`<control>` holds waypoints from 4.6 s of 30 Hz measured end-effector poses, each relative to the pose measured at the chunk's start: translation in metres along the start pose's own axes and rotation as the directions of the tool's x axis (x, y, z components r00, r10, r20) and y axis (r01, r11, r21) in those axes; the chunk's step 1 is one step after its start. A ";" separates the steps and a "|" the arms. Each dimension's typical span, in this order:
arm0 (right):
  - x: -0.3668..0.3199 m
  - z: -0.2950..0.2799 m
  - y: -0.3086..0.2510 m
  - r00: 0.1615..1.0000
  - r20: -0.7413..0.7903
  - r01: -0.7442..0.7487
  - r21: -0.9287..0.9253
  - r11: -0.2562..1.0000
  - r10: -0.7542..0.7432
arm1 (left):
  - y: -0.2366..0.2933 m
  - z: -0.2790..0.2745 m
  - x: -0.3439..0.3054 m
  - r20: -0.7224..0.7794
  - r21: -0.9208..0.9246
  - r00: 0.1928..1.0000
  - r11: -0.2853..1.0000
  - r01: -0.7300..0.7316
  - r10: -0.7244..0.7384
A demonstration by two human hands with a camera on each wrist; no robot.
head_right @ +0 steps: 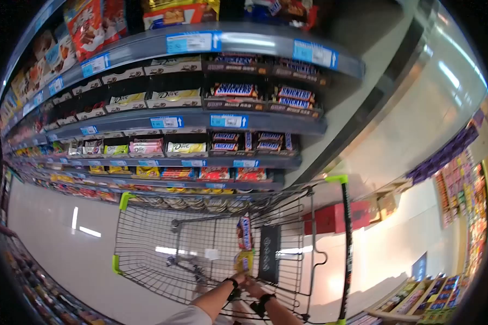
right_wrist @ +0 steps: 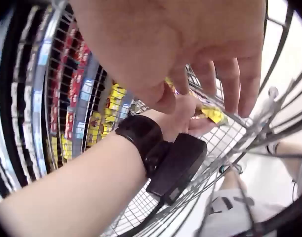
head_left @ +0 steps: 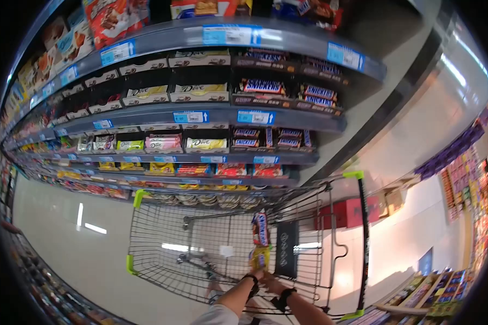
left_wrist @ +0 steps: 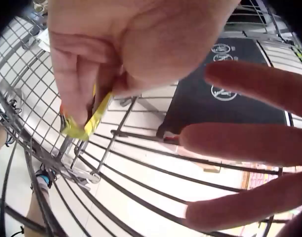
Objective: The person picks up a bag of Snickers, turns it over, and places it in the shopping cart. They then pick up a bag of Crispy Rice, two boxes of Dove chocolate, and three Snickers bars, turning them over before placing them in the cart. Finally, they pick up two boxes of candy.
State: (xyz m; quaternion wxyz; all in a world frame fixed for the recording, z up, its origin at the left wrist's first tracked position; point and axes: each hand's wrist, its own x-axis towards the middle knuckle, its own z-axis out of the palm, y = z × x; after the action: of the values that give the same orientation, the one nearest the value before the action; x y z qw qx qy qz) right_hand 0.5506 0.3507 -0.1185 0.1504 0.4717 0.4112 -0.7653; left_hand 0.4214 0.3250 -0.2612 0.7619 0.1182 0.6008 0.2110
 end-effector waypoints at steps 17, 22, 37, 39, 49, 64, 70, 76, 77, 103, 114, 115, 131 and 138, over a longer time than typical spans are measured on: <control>-0.153 0.032 -0.024 0.885 -0.191 -0.006 -0.917 0.400 -0.424 | 0.082 -0.215 -0.264 -0.470 0.305 0.846 0.946 -0.112 0.252; -0.167 0.056 -0.025 0.932 0.029 0.179 -0.903 0.390 -0.362 | 0.056 -0.252 -0.379 -0.656 0.716 0.730 0.463 0.522 0.191; -0.339 0.163 -0.529 0.214 0.310 0.600 -0.790 -0.126 -0.927 | 0.303 -0.322 -0.678 -0.443 0.779 -0.048 0.358 -0.516 0.895; -0.346 0.182 -0.584 0.179 0.322 0.814 -0.579 -0.044 -0.930 | 0.355 -0.339 -0.728 -0.338 0.870 -0.210 0.219 -0.441 0.918; -0.234 0.290 -0.785 -0.436 0.077 0.586 -0.732 -0.348 -0.897 | 0.558 -0.353 -0.788 -0.302 0.622 -0.252 -0.011 -0.783 0.919; -0.264 0.303 -0.757 -0.496 0.191 0.515 -0.721 -0.464 -0.847 | 0.520 -0.327 -0.776 -0.184 0.812 -0.391 -0.085 -0.577 0.902; -0.339 0.288 -0.594 -0.223 0.026 0.663 -0.729 -0.171 -0.974 | 0.373 -0.205 -0.747 -0.166 0.754 -0.249 -0.040 -0.655 0.954; -0.280 0.222 -0.410 0.384 -0.309 0.847 -0.259 0.465 -0.870 | 0.246 -0.130 -0.614 -0.098 -0.004 0.514 0.516 -0.856 0.852; -0.292 0.215 -0.401 0.395 -0.307 0.835 -0.272 0.478 -0.866 | 0.241 -0.119 -0.614 -0.140 -0.073 0.569 0.565 -0.822 0.810; -0.363 0.273 -0.371 0.314 0.246 0.947 -0.152 0.283 -0.917 | 0.105 -0.005 -0.708 -0.517 0.024 0.255 0.311 -0.950 0.817; -0.344 0.374 -0.396 0.392 0.204 0.908 0.071 0.413 -0.897 | 0.034 -0.095 -0.730 -0.529 0.080 0.246 0.336 -0.938 0.812; -0.340 0.387 -0.398 0.370 0.189 0.923 0.040 0.384 -0.910 | 0.029 -0.107 -0.735 -0.524 0.074 0.257 0.344 -0.936 0.812; -0.283 0.477 -0.395 0.306 0.070 0.948 -0.111 0.297 -0.949 | 0.015 -0.212 -0.782 -0.402 -0.011 0.275 0.296 -0.955 0.873; -0.278 0.489 -0.395 0.315 0.025 0.937 -0.164 0.307 -0.949 | 0.009 -0.223 -0.795 -0.366 0.066 0.262 0.305 -0.950 0.893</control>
State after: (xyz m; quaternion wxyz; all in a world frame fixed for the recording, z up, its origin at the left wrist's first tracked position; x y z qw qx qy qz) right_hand 0.1554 0.1728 0.4148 -0.3061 0.1589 0.6700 -0.6574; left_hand 0.0538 -0.0522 0.3749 0.3866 0.3442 0.5172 0.6816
